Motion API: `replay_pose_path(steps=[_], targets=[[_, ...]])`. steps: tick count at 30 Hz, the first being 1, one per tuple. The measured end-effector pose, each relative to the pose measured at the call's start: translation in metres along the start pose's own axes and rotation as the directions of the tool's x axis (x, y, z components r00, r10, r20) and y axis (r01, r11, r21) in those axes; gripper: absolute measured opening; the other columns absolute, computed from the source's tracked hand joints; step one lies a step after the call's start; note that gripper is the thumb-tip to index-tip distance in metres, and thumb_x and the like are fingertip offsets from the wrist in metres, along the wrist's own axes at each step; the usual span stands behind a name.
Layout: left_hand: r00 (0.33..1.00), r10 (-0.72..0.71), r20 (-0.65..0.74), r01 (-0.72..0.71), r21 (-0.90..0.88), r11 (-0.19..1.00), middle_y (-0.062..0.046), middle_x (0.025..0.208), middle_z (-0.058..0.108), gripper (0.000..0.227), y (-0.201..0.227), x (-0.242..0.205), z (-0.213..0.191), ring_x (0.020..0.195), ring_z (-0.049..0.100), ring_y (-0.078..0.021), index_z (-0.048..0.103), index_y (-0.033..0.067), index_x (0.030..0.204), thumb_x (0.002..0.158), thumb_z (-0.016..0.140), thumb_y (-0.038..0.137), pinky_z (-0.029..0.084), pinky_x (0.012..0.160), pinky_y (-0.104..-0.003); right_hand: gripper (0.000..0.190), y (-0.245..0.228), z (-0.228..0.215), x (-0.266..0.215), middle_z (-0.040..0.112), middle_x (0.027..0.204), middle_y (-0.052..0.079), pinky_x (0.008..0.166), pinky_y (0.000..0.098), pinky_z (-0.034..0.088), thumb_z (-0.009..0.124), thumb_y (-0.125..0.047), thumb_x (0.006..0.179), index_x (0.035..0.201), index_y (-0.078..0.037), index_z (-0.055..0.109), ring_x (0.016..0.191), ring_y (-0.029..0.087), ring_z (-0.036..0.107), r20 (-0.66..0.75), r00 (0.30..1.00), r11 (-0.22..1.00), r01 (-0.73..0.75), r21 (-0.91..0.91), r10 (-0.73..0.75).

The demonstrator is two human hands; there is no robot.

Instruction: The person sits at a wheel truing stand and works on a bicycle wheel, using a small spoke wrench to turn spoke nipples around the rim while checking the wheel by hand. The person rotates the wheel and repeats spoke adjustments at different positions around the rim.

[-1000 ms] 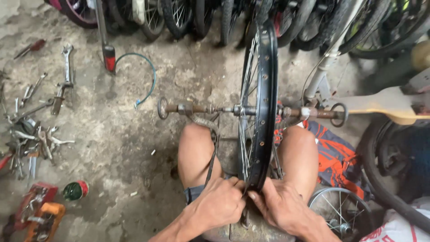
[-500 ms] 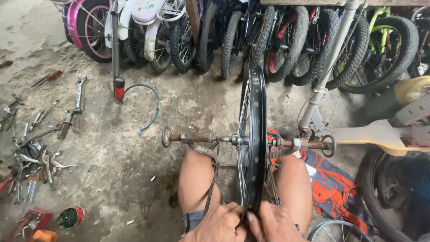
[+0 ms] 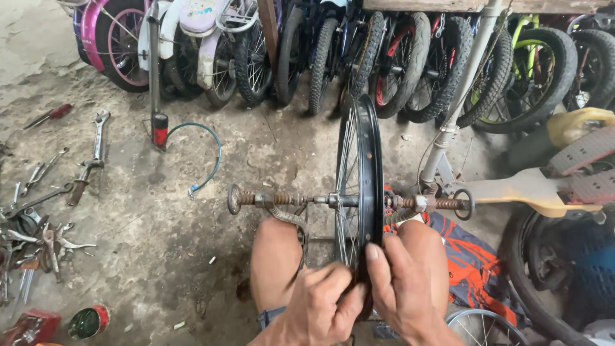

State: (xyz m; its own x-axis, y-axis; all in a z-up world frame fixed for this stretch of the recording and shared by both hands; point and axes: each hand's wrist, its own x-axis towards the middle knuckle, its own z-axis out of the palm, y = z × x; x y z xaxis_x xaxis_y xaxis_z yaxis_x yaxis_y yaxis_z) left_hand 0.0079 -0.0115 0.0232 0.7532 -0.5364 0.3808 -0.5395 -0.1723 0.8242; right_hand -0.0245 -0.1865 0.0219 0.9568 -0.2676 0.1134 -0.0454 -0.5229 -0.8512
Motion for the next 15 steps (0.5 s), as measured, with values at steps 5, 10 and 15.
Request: replay_pose_path(steps=[5, 10, 15], targets=[[0.989, -0.026, -0.147, 0.022, -0.028, 0.999, -0.016, 0.066, 0.06, 0.027, 0.02, 0.049, -0.009, 0.056, 0.063, -0.0322, 0.053, 0.0015, 0.078, 0.098, 0.065, 0.014, 0.046, 0.05, -0.041, 0.025, -0.02, -0.016, 0.037, 0.063, 0.07, 0.013, 0.061, 0.0375, 0.047, 0.059, -0.027, 0.103, 0.109, -0.003, 0.061, 0.066, 0.026, 0.059, -0.11, 0.974, 0.97, 0.176, -0.166, -0.196], [0.976, -0.088, -0.199, 0.079, -0.055, 0.995, -0.012, 0.058, 0.055, 0.037, 0.001, 0.112, -0.017, 0.051, 0.055, -0.0171, 0.054, 0.0027, 0.074, 0.102, 0.06, 0.027, 0.041, 0.047, -0.038, 0.049, -0.005, -0.03, 0.025, 0.074, 0.096, 0.005, 0.078, 0.0266, 0.055, 0.048, -0.033, 0.108, 0.144, 0.0, 0.053, 0.085, 0.013, 0.067, -0.128, 0.979, 0.953, 0.188, 0.236, -0.162], [0.943, -0.286, -0.168, 0.234, -0.272, 0.934, 0.002, 0.071, 0.062, 0.059, -0.057, 0.172, -0.025, 0.058, 0.051, -0.0063, 0.063, 0.0075, 0.073, 0.101, 0.053, 0.058, 0.038, 0.046, -0.029, 0.052, 0.032, -0.035, -0.013, 0.073, 0.105, 0.01, 0.083, 0.0304, 0.054, 0.06, -0.039, 0.099, 0.134, 0.0, 0.058, 0.096, 0.016, 0.07, 0.088, 0.988, 0.958, 0.096, 0.272, -0.124]])
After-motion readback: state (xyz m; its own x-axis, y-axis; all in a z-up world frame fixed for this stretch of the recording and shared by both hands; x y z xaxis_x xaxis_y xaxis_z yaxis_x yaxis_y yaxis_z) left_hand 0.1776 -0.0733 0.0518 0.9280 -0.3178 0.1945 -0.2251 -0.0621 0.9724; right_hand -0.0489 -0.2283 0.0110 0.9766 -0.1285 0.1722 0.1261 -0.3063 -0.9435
